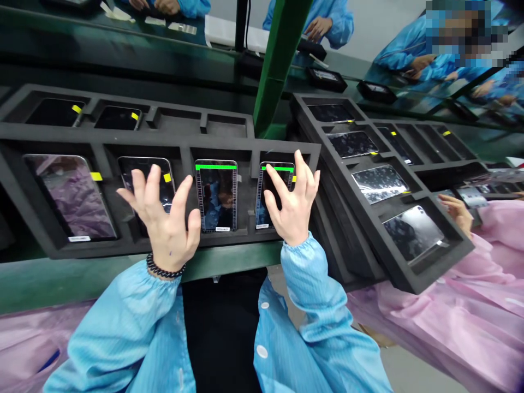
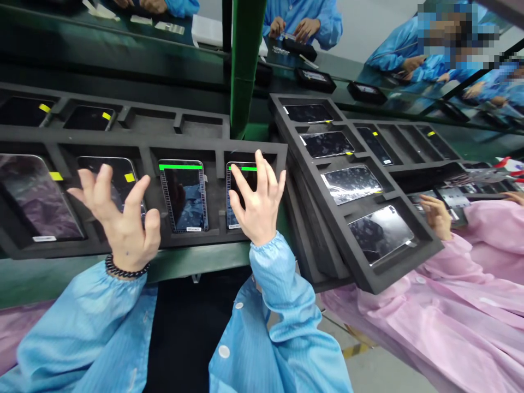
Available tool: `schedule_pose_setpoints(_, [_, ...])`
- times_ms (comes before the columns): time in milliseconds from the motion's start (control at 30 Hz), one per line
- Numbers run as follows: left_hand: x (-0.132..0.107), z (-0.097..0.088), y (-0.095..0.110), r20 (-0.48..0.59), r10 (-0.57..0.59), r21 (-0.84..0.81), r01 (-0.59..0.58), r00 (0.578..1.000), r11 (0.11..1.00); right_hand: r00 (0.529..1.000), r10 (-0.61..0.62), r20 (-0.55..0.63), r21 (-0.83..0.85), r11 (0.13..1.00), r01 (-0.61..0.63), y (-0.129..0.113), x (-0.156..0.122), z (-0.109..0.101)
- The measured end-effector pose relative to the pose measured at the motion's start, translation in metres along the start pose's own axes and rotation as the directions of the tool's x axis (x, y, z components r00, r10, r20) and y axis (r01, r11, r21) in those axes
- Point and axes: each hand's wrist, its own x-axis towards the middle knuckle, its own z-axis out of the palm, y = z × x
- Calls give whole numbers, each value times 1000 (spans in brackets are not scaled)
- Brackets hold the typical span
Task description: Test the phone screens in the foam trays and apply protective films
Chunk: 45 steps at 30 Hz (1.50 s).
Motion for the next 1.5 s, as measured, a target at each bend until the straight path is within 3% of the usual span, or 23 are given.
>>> schedule_pose_setpoints(133, [4, 1, 3, 2, 7, -24, -7, 1000, 1000, 1000, -3, 21, -20, 1000, 3, -4, 3, 1])
schedule_pose_setpoints(467, [2, -1, -2, 17, -34, -39, 35, 999, 999, 974, 185, -134, 5, 983, -186, 25, -11, 1])
schedule_pose_setpoints(667, [4, 2, 5, 26, 5, -65, -3, 1000, 998, 998, 1, -66, 47, 999, 2, -1, -1, 2])
schedule_pose_setpoints(767, [3, 0, 4, 34, -7, -58, 9, 999, 998, 999, -38, -32, 44, 998, 39, -11, 4, 4])
schedule_pose_setpoints(900, [1, -5, 2, 31, -26, -53, 27, 999, 998, 999, -25, -40, 63, 998, 27, -7, 4, 3])
schedule_pose_setpoints(1133, [10, -1, 5, 49, 20, -62, -17, 999, 998, 980, 120, -158, 104, 989, -104, 23, -4, -7])
schedule_pose_setpoints(1500, [19, 7, 4, 82, 59, 26, -61, 995, 998, 980, 105, -171, 71, 993, -94, 30, -16, 0])
